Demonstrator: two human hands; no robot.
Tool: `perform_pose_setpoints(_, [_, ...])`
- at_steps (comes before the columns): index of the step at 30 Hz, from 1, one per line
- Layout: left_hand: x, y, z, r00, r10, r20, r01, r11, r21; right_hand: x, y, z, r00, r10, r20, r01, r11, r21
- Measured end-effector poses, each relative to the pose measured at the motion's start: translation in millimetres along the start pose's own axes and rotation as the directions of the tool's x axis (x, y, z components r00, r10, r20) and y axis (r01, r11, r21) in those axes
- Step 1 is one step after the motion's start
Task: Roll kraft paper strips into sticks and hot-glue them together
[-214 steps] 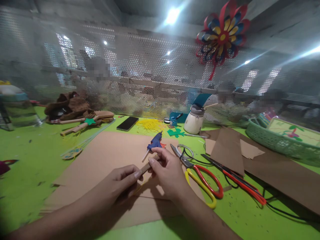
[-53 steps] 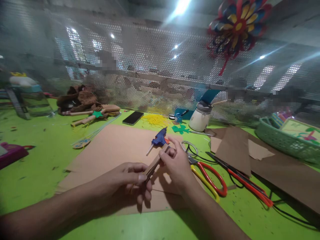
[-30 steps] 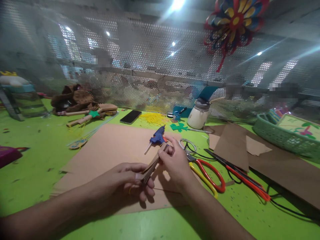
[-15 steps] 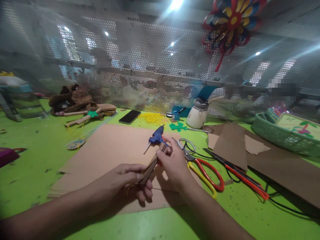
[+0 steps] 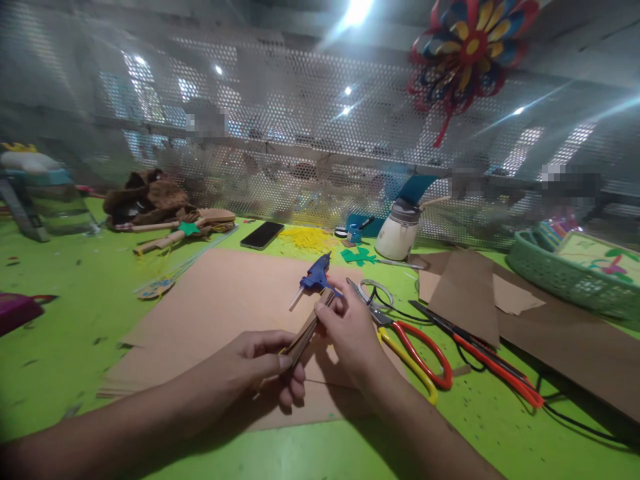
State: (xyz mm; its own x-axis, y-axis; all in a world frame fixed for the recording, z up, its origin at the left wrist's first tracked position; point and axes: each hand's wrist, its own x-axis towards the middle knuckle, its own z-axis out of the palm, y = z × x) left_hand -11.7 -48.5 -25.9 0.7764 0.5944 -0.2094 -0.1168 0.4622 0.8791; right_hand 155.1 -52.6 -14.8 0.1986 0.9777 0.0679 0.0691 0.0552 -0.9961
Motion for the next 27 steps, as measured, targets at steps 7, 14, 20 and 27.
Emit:
perform_pose_setpoints(7, [1.8, -1.5, 0.4, 0.997, 0.026, -0.077, -0.028, 0.999, -0.030, -2.5, 1.3, 3.4, 0.999, 0.036, 0.025, -0.040, 0.986, 0.162])
perform_pose_setpoints(14, [3.8, -2.5, -2.6, 0.996, 0.020, -0.087, -0.016, 0.999, 0.040, -1.7, 0.0, 3.3, 0.998, 0.055, 0.023, -0.058, 0.981, 0.186])
perform_pose_setpoints(20, [-0.4, 3.9, -4.0, 0.999, -0.024, -0.040, 0.029, 0.992, 0.122, -1.9, 1.0, 1.2, 0.998, 0.059, 0.004, -0.059, 0.981, 0.184])
perform_pose_setpoints(27, [-2.7, 7.7, -1.3, 1.000, 0.007, 0.013, -0.007, 1.000, -0.015, -1.0, -1.2, -2.3, 0.999, 0.040, 0.037, -0.045, 0.987, 0.153])
